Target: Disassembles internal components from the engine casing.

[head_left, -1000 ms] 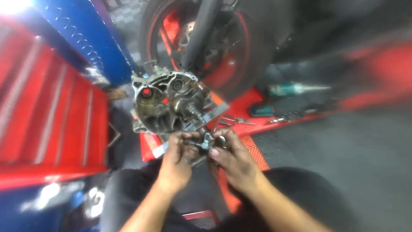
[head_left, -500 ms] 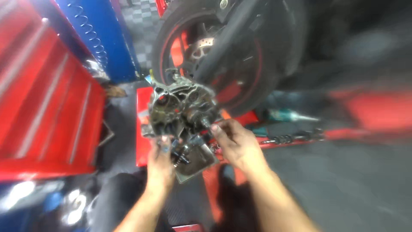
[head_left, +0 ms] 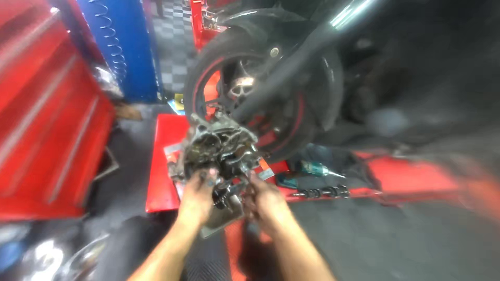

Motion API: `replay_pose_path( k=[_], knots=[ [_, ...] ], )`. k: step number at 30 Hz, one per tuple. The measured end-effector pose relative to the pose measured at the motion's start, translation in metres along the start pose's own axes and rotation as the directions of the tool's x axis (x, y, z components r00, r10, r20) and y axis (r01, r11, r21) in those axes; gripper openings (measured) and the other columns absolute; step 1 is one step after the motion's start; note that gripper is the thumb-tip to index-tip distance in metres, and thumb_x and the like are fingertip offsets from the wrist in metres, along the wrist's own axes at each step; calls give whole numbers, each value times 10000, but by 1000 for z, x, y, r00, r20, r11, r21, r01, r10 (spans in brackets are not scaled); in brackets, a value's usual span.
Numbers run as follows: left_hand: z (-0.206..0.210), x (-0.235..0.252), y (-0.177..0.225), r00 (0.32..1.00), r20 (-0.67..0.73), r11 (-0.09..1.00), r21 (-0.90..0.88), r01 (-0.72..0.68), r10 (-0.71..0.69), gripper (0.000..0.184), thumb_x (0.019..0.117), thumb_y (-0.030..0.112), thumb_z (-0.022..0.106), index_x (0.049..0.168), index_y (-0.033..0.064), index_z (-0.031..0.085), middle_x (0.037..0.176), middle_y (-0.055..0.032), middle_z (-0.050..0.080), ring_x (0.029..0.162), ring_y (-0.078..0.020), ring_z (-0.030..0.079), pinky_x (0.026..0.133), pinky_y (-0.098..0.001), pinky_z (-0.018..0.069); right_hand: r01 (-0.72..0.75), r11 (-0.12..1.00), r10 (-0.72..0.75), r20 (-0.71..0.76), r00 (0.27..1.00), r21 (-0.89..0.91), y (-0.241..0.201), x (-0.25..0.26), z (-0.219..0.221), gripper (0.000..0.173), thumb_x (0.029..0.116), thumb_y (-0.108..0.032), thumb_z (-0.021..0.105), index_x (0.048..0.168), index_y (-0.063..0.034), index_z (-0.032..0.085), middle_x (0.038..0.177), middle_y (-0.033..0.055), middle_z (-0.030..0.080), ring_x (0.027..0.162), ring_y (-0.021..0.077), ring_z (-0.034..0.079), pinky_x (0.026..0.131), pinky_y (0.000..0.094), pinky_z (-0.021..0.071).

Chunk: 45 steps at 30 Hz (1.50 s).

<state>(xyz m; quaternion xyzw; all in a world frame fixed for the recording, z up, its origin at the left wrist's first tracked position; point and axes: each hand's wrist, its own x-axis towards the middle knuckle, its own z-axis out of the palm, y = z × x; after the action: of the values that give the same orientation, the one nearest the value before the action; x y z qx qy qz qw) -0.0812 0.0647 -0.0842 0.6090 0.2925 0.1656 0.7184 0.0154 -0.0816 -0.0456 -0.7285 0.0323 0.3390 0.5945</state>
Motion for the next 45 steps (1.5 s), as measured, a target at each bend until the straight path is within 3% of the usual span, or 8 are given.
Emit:
replay_pose_path(
  k=[3, 7, 10, 15, 18, 23, 33, 45],
  knots=[
    [3, -1, 3, 996, 66, 996, 63, 56, -60, 264, 1035, 388, 601, 1190, 208, 713, 1030, 13, 753, 937, -145, 715, 834, -404, 601, -146, 967, 130, 90, 987, 208, -2, 1, -2, 650, 1059, -636, 319, 753, -87, 487, 499, 21, 388, 359, 147, 406, 353, 319, 431],
    [-1, 0, 5, 985, 160, 990, 136, 41, -63, 321, 1032, 340, 595, 1316, 214, 676, 1172, 23, 721, 1040, -122, 692, 912, -408, 584, 98, 959, -105, -13, 994, -268, -2, 8, -12, 631, 1091, -542, 358, 869, -43, 673, 614, 85, 610, 489, 187, 582, 464, 346, 522],
    [1, 3, 6, 983, 173, 977, 212, 21, -59, 341, 1025, 342, 594, 1330, 204, 660, 1162, 22, 722, 1036, -109, 689, 915, -403, 582, 226, 712, -380, -94, 920, -665, -8, 15, -18, 403, 973, -538, 584, 1121, -175, 678, 909, 39, 711, 746, 205, 699, 660, 484, 597],
    [2, 7, 7, 978, 205, 979, 202, -6, -36, 325, 1031, 314, 585, 1318, 181, 659, 1077, 17, 740, 988, -107, 700, 892, -377, 589, 275, 255, -562, 89, 822, -927, -38, 9, -7, 760, 761, -338, 833, 1432, -182, 511, 1524, 154, 440, 1043, 360, 682, 769, 589, 601],
    [-1, 8, 5, 975, 218, 978, 206, -11, -35, 341, 1033, 332, 577, 1335, 195, 655, 1108, 25, 737, 1021, -99, 694, 920, -386, 582, 296, -35, -468, 277, 839, -955, -54, 9, -1, 802, 738, -296, 857, 1460, -220, 517, 1522, 146, 456, 1133, 373, 649, 816, 560, 595],
    [-6, 6, 13, 975, 209, 961, 276, 8, -68, 346, 1032, 298, 576, 1356, 195, 641, 1159, 2, 722, 1019, -122, 698, 911, -417, 587, 200, -175, -179, 231, 956, -964, -87, 7, 12, 921, 720, -393, 878, 1512, -256, 429, 1485, 215, 432, 899, 367, 699, 715, 566, 603],
    [5, 25, 44, 986, 77, 632, 775, 34, -148, 775, 945, 410, 624, 1615, 418, 234, 1000, -120, 733, 907, -347, 721, 753, -612, 573, 154, -175, -51, 165, 985, -973, -97, 23, 21, 1042, 644, -382, 912, 1510, -236, 351, 1297, 230, 544, 879, 365, 687, 694, 571, 584],
    [9, 31, 49, 976, 40, 560, 824, 89, -213, 770, 952, 357, 588, 1602, 514, 206, 988, -127, 735, 876, -351, 723, 717, -595, 574, 80, -340, -73, 112, 991, -937, -99, 13, 36, 887, 685, -395, 848, 1449, -238, 427, 1273, 194, 559, 843, 337, 691, 664, 542, 585]
  ],
)
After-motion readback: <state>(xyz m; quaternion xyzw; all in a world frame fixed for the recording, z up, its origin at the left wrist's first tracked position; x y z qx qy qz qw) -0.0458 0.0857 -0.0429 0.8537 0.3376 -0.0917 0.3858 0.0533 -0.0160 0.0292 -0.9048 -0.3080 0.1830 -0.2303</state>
